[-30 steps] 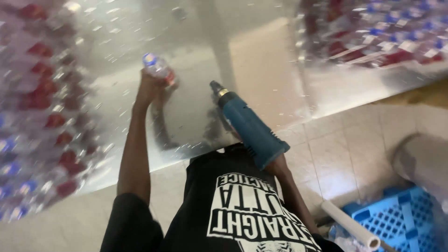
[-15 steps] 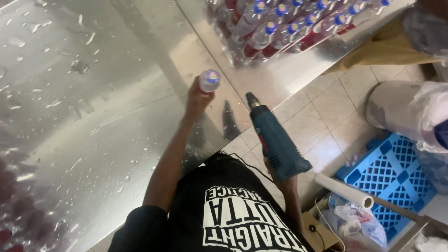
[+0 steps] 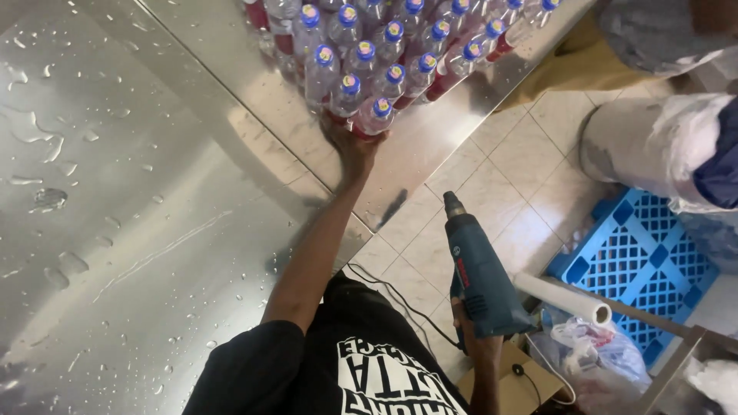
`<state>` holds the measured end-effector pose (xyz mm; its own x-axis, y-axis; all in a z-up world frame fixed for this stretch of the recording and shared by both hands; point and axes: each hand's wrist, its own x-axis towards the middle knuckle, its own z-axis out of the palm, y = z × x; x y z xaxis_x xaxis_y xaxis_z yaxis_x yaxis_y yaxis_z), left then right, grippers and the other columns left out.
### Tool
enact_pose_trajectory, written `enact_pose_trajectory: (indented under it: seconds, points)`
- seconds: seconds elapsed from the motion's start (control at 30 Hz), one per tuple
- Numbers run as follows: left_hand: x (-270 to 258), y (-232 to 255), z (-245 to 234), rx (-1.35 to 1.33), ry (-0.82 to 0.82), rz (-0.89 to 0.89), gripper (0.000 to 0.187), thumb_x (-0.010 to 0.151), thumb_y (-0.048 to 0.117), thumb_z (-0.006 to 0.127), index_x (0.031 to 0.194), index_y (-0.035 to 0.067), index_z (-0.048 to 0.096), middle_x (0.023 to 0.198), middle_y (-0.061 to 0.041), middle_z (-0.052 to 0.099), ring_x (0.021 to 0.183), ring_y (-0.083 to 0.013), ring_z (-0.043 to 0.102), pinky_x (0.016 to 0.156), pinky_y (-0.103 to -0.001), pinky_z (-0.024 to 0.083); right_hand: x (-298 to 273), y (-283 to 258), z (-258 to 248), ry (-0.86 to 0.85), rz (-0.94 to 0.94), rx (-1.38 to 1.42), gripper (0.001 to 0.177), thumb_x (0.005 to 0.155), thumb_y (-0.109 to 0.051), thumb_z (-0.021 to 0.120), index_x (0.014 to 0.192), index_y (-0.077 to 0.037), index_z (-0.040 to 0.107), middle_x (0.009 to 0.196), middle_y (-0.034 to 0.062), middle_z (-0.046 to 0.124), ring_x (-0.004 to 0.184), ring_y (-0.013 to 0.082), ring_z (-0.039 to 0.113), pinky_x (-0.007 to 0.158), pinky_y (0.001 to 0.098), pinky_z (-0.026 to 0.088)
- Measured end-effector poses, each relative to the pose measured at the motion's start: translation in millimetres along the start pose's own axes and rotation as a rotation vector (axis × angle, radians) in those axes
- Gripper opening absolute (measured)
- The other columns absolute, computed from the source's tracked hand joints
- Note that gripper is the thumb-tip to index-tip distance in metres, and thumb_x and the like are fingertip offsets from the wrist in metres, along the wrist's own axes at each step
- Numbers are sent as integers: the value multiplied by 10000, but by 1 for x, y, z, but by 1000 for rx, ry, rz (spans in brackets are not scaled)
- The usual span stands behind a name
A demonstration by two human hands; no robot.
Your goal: Using a handheld heat gun to shrink-wrap plastic seals onto the caps of water bottles in a production environment.
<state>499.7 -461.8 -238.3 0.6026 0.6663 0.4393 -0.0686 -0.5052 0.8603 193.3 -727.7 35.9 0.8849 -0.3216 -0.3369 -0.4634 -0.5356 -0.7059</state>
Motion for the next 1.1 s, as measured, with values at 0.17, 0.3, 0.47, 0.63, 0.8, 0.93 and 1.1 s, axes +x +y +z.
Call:
enact_pose_trajectory:
  seconds: [0.17, 0.3, 0.47, 0.63, 0.8, 0.93, 1.1]
  points:
    - [8, 24, 18, 29, 75, -11, 1683, 607, 701, 1043, 1753, 113, -40, 1732, -241, 233, 1606, -476, 324, 1348, -646, 337, 10, 3, 3, -65, -58, 9, 286, 962, -307, 800, 795, -120, 664, 648, -8, 648, 592, 129, 617, 663, 354, 559]
    - [20, 49, 49, 57, 174, 63, 1500, 710, 876, 819, 1724, 70, 62, 1601, -194, 342, 1429, -394, 451, 1201, -527, 470, 19, -2, 5, -56, -65, 17, 305, 936, -330, 814, 778, -108, 677, 660, 11, 678, 589, 146, 644, 649, 356, 583]
    - [-4, 34, 106, 324, -10, -142, 1720, 631, 1044, 615, 1735, -10, -179, 1831, -284, -79, 1718, -499, 22, 1404, -664, 124, 19, 13, -1, -34, -95, 61, 255, 928, -328, 818, 967, -103, 706, 784, 25, 724, 638, 149, 703, 613, 316, 640]
    - [28, 86, 93, 21, -84, -269, 1557, 639, 1015, 664, 1739, 146, -13, 1783, -186, 187, 1659, -390, 246, 1412, -571, 226, 11, 20, -10, -1, -39, 7, 312, 927, -345, 818, 745, -131, 682, 636, -19, 677, 595, 132, 651, 675, 357, 571]
    - [16, 52, 182, 394, 122, -240, 1749, 511, 1132, 419, 1750, 9, -94, 1802, -332, 91, 1684, -552, 169, 1390, -682, 214, -4, 34, -12, 20, -10, 52, 339, 904, -355, 835, 725, -123, 664, 610, -13, 653, 559, 126, 618, 628, 340, 557]
    - [10, 40, 187, 351, 186, -187, 1654, 561, 1138, 126, 1758, 6, -19, 1812, -337, 75, 1705, -545, 122, 1400, -659, 195, -21, 44, -9, 30, 23, -36, 378, 903, -341, 838, 669, -99, 665, 598, -6, 669, 589, 153, 639, 744, 386, 545]
    - [-4, 4, 21, 73, -298, -118, 1421, 815, 766, 735, 1773, 62, -43, 1854, -221, -32, 1729, -415, -26, 1388, -637, 28, -25, 35, -5, -74, 50, -55, 262, 916, -278, 839, 766, -122, 692, 597, -1, 648, 613, 133, 609, 796, 355, 503]
